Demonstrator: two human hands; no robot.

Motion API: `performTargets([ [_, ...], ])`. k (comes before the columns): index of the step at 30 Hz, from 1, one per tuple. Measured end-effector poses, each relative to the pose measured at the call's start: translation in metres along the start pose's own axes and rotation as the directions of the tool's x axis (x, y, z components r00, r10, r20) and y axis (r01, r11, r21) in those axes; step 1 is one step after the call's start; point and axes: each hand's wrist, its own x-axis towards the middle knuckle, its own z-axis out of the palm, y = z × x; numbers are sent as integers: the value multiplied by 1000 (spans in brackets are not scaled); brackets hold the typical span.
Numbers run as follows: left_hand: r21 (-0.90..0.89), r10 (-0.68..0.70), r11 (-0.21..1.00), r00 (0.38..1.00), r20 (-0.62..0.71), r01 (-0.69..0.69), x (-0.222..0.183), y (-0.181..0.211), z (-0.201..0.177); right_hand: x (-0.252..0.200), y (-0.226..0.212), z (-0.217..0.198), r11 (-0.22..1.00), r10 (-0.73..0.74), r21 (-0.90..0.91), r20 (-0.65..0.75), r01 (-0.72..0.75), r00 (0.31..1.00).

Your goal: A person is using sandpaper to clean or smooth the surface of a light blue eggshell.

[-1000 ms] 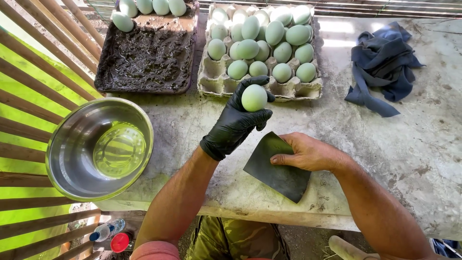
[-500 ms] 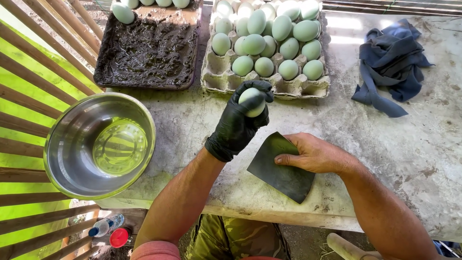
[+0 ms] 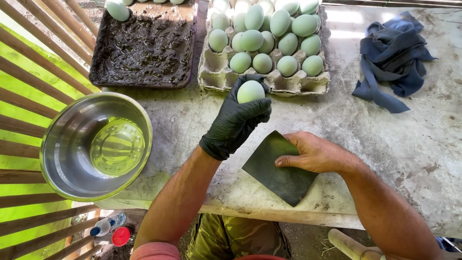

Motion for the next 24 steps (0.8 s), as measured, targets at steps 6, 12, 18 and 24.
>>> performTargets([
  [6, 120, 13, 993, 1000, 2, -14, -11, 14, 28, 0, 4, -1, 999, -31, -22, 7, 31, 999],
  [12, 245, 65, 967, 996, 55, -77, -7, 0, 18, -2, 1, -2, 999, -8, -48, 6, 8, 1000],
  [18, 176, 44, 983, 999, 11, -45, -2, -10, 11, 0, 6, -2, 997, -11, -70, 12, 11, 1000],
  [24, -5, -88, 996, 996, 32, 88, -13, 9, 31, -2, -2, -1, 998, -2, -61, 20, 4, 1000],
])
